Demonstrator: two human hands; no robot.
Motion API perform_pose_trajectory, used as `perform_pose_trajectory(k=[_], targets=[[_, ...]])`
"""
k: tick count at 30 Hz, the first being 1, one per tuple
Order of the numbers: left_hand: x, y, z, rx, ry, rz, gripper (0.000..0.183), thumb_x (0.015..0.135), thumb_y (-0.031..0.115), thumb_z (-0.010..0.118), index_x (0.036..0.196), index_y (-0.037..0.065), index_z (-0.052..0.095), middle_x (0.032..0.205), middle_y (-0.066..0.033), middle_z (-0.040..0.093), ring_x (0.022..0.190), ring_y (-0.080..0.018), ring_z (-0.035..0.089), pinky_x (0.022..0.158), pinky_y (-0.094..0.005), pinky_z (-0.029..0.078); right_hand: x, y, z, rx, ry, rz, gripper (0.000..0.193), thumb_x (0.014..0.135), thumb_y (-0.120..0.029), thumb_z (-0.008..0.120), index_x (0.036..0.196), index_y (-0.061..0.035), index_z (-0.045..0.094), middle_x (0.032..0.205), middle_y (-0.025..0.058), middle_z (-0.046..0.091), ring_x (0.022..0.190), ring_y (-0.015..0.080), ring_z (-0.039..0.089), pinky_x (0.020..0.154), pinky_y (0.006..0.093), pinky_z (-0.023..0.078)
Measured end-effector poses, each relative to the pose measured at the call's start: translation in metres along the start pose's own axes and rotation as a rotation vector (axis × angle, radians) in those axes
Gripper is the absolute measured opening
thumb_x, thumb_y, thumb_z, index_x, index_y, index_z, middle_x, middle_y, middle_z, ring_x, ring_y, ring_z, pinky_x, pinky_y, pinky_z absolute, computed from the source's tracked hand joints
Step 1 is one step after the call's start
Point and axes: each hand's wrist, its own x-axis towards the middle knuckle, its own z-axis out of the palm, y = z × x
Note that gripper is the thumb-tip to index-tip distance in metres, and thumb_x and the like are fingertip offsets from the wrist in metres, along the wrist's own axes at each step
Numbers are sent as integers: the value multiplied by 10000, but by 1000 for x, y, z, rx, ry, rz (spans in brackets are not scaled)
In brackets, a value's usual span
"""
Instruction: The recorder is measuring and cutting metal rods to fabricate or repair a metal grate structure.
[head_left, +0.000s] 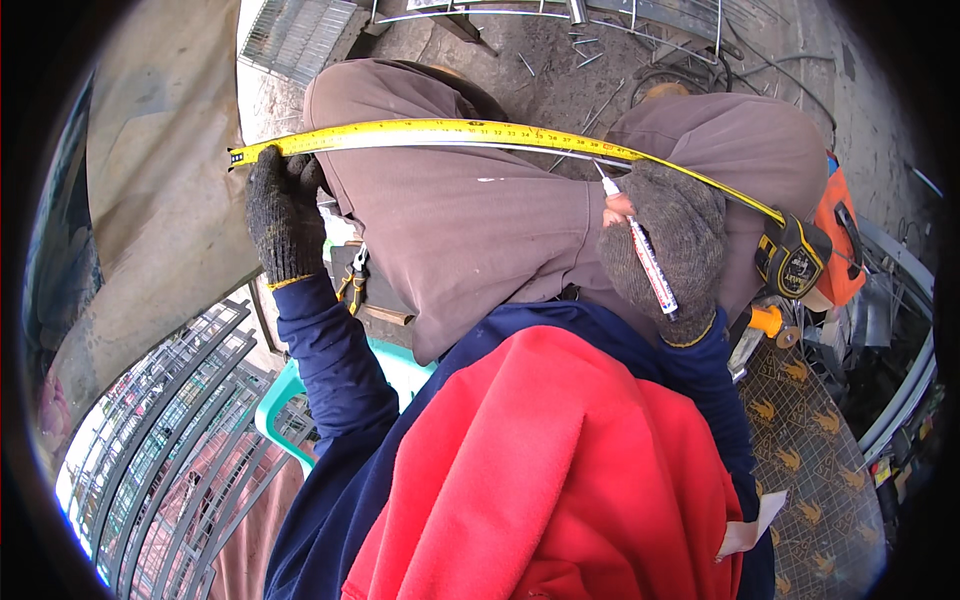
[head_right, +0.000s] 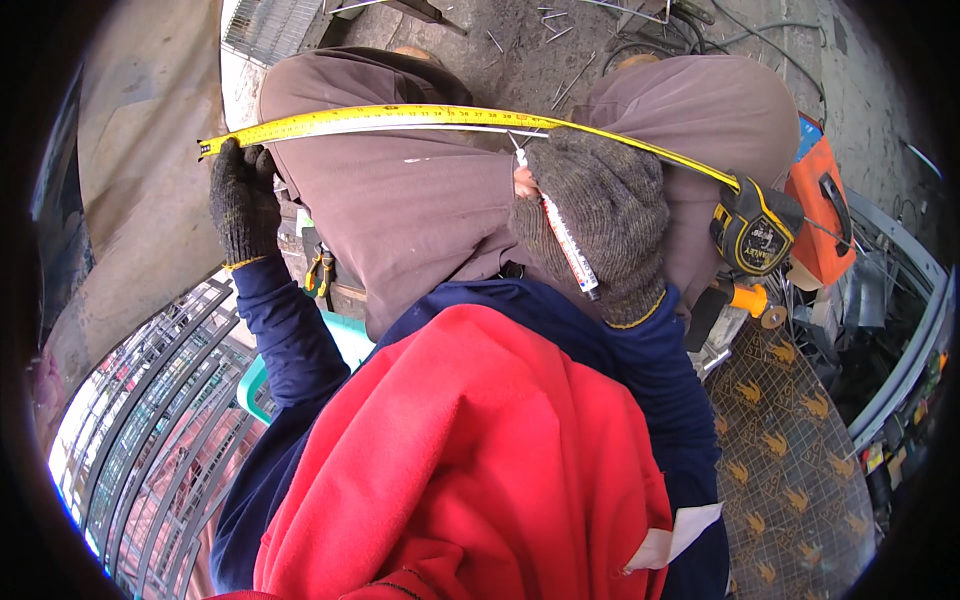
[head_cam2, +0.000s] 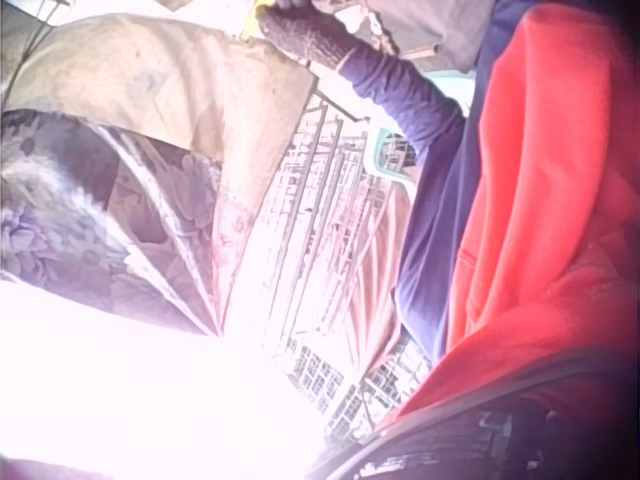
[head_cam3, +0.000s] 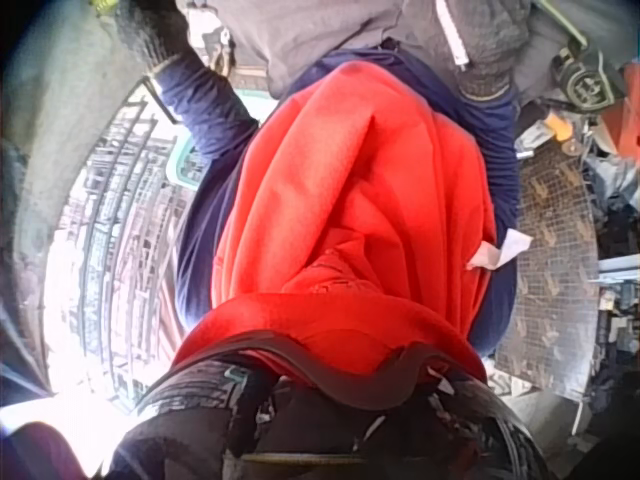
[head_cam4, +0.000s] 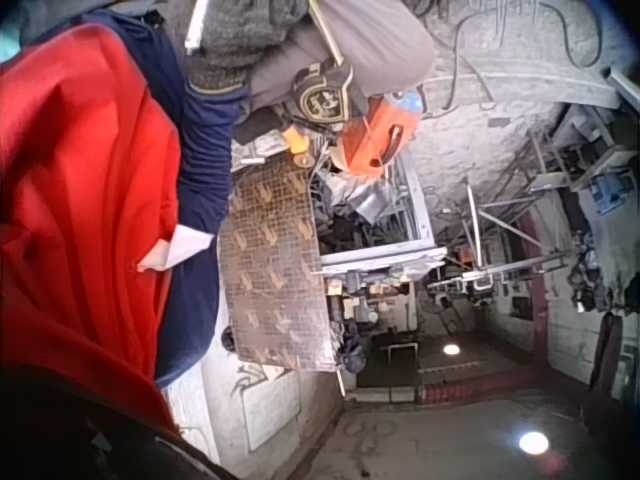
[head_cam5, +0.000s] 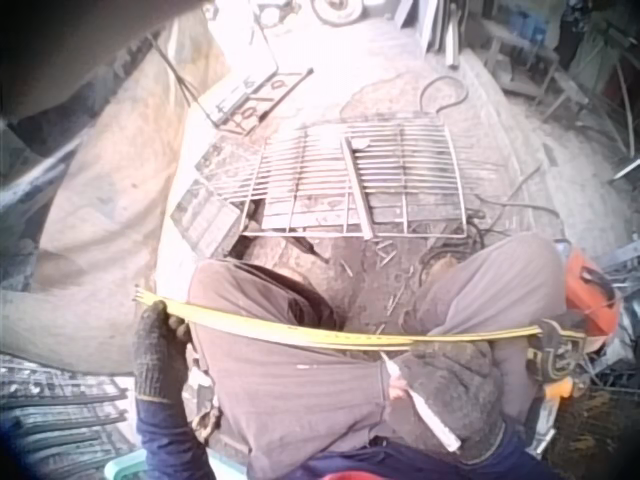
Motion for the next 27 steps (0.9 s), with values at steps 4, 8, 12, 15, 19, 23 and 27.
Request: perform_pose_trajectory(k=[4,8,12,15,19,23,27], targets=[[-1,0,1,2,9,-4,200,953,177,612,1078,22,591,939,-114,650,813,-228,654,705,-341,574,12,-13,-6,-54,94,-40,201,748,-130,765,931,-110,684,941,62,707,919,256,674,876,406,498],[1,0,-2,11,-5,4,190,950,170,614,1070,26,585,940,-107,644,825,-214,646,706,-321,566,8,-7,-2,-12,61,-26,205,746,-127,764,934,-109,684,942,62,708,919,257,674,874,407,500],[-1,0,1,10,-5,3,186,950,166,613,1067,24,584,968,-105,644,850,-206,642,727,-311,563,5,-4,1,-24,79,-21,206,744,-120,762,934,-110,685,939,56,710,917,253,676,870,400,501],[0,-1,-2,2,-12,-15,184,950,167,614,1068,28,590,973,-104,646,857,-206,644,732,-311,563,7,-6,-2,-14,77,-23,202,745,-118,759,933,-111,683,942,53,709,916,251,677,868,398,501],[-1,-1,2,3,68,0,188,944,178,621,1067,38,596,914,-104,645,785,-214,644,683,-327,561,10,-6,-4,-20,82,-51,200,746,-115,756,929,-113,677,941,49,707,907,249,678,867,399,500],[-1,-2,2,18,62,9,197,950,190,611,1074,38,600,933,-110,647,803,-219,645,712,-337,561,9,-6,-5,-30,73,-52,215,740,-109,756,941,-114,679,943,48,709,908,247,679,864,395,502],[-1,-1,0,19,13,10,210,958,202,600,1084,34,599,944,-115,646,829,-224,648,737,-343,562,7,-5,-2,-41,87,-49,223,734,-109,756,943,-117,681,944,52,709,907,247,679,863,392,502]])
